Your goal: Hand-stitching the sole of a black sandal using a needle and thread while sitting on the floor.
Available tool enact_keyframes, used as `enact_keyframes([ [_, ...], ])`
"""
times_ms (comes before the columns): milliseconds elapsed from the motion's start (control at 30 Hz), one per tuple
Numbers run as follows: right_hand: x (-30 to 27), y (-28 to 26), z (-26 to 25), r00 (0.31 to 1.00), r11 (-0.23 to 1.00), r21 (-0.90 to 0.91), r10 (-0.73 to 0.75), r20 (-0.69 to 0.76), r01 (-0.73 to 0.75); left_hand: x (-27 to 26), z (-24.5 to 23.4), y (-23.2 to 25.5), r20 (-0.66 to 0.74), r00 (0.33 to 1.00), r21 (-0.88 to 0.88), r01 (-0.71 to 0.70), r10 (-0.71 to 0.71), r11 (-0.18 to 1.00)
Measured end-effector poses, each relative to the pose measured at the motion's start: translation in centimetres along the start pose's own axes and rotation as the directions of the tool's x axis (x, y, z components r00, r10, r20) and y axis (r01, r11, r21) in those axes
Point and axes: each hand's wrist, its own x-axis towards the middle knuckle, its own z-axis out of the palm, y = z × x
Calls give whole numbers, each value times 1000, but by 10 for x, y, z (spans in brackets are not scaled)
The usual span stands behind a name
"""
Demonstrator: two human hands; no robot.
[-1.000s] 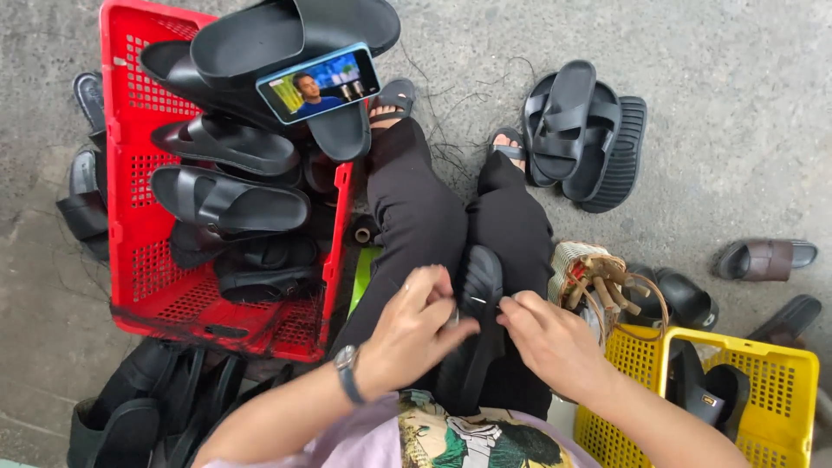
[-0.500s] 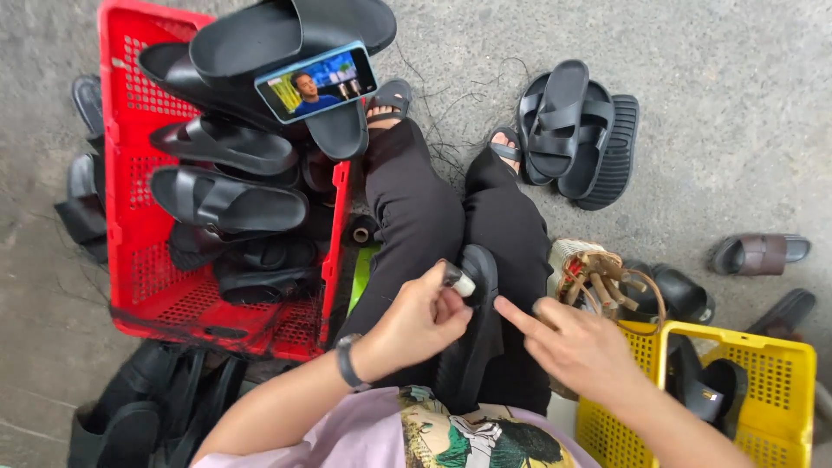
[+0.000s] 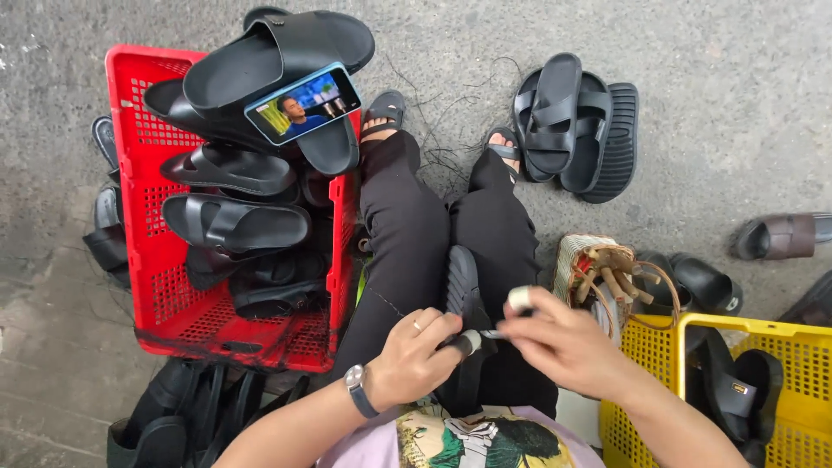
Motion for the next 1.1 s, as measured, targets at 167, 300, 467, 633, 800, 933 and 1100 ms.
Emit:
enact_keyframes([
  [167,-18,12,-19,738,369,858,453,-501,356,0,0,0,-15,996,-44,88,-89,995],
  [300,1,8,0,971,906,415,165,-170,-81,-10,2,-8,240,845,292,406,-477,866],
  [467,3,2,21,980,913,399,-5,-198,86,23,-27,-15,375,821,-432,565,-430,702],
  [633,13,0,11,984,851,516,0,-179,94,76,-46,-40,401,853,-741,516,-334,429],
  [800,44,12,28,946,778,600,23,-324,187,96,-3,-105,140,632,-947,311,-762,83],
  [933,39,14,14,961,874,462,-24,-274,154,86,-50,-116,199,555,-668,680,-808,303],
  [1100,24,18,9,957,971,-112,-231,-176,214,47,-66,-83,88,867,643,326,-490,693],
])
